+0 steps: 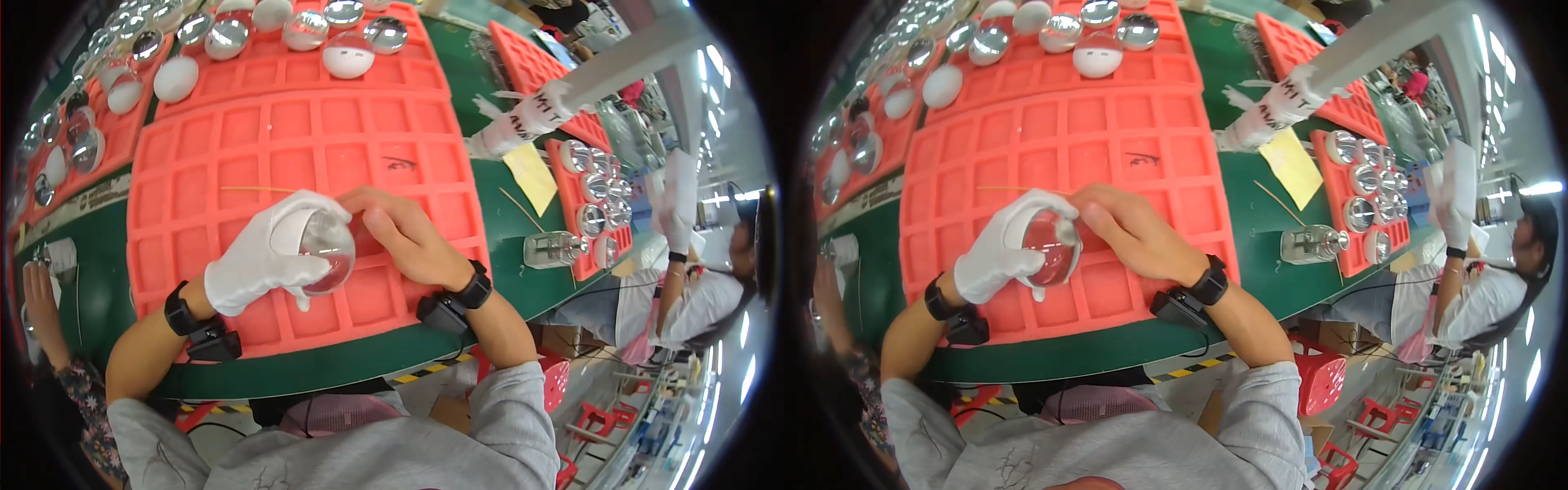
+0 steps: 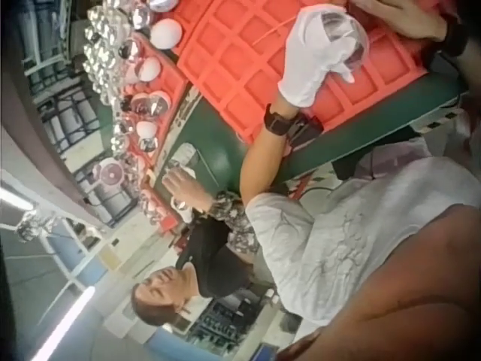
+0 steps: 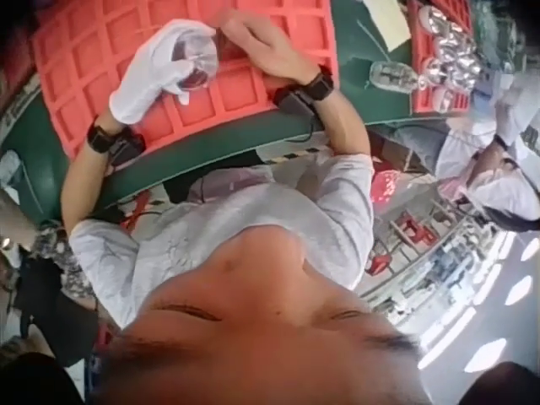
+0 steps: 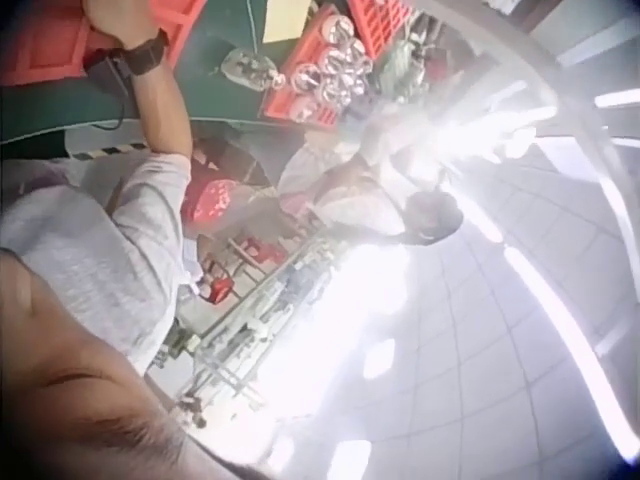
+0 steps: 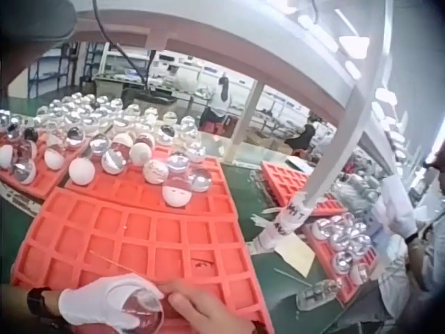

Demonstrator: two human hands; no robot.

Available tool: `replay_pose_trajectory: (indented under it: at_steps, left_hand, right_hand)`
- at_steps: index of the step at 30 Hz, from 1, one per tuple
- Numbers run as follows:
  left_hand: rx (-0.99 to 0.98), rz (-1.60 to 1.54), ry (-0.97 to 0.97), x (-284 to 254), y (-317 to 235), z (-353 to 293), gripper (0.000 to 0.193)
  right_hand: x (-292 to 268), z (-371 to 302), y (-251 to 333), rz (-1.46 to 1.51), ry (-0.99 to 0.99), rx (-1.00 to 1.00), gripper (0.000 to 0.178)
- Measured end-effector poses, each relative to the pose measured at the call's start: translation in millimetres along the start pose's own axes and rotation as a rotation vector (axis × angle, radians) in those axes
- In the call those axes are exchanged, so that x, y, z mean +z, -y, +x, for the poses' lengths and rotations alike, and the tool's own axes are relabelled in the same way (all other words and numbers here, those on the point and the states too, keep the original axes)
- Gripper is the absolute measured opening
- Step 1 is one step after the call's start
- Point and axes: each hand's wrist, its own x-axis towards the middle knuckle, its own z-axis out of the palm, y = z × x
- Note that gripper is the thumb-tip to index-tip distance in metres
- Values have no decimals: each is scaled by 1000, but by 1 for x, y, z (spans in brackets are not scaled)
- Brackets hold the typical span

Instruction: The person scrapes the edge of a white and clear plastic sphere with a wooden stick, wipes it with a cloth, and then repeats the scraping and wiping process on a second sphere.

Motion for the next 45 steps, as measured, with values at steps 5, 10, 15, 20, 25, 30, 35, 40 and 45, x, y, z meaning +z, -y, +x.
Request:
replay_pose_trajectory:
  at_steps: [5,10,15,20,25,30,35,40,45]
  left_hand:
    - [123,119,23,-11,14,-11,37]
    - [442,219,210,-28,56,42,40]
    - [269,-245,66,-24,42,-2,43]
    - [155,-496,55,-25,46,12,47]
    - [94,-662,48,-31,41,21,50]
    - [141,-772,63,-48,49,24,49]
    - [159,-765,156,-20,24,21,45]
    - [219,-946,262,-59,43,11,51]
    - [245,-928,216,-51,36,4,51]
  right_hand:
    - [14,2,-3,-312,-98,50,33]
    - [-6,-22,-18,-340,-217,-79,15]
    - [4,-7,-29,-85,-214,-5,21]
    - [11,-19,2,-235,-84,77,24]
    - [18,-12,16,-350,-46,51,22]
    - [7,-6,-10,-289,-41,103,22]
    - [-9,-22,-18,-210,-97,-23,20]
    - [22,-9,0,-390,52,76,19]
    - [23,-31,-7,-308,36,36,20]
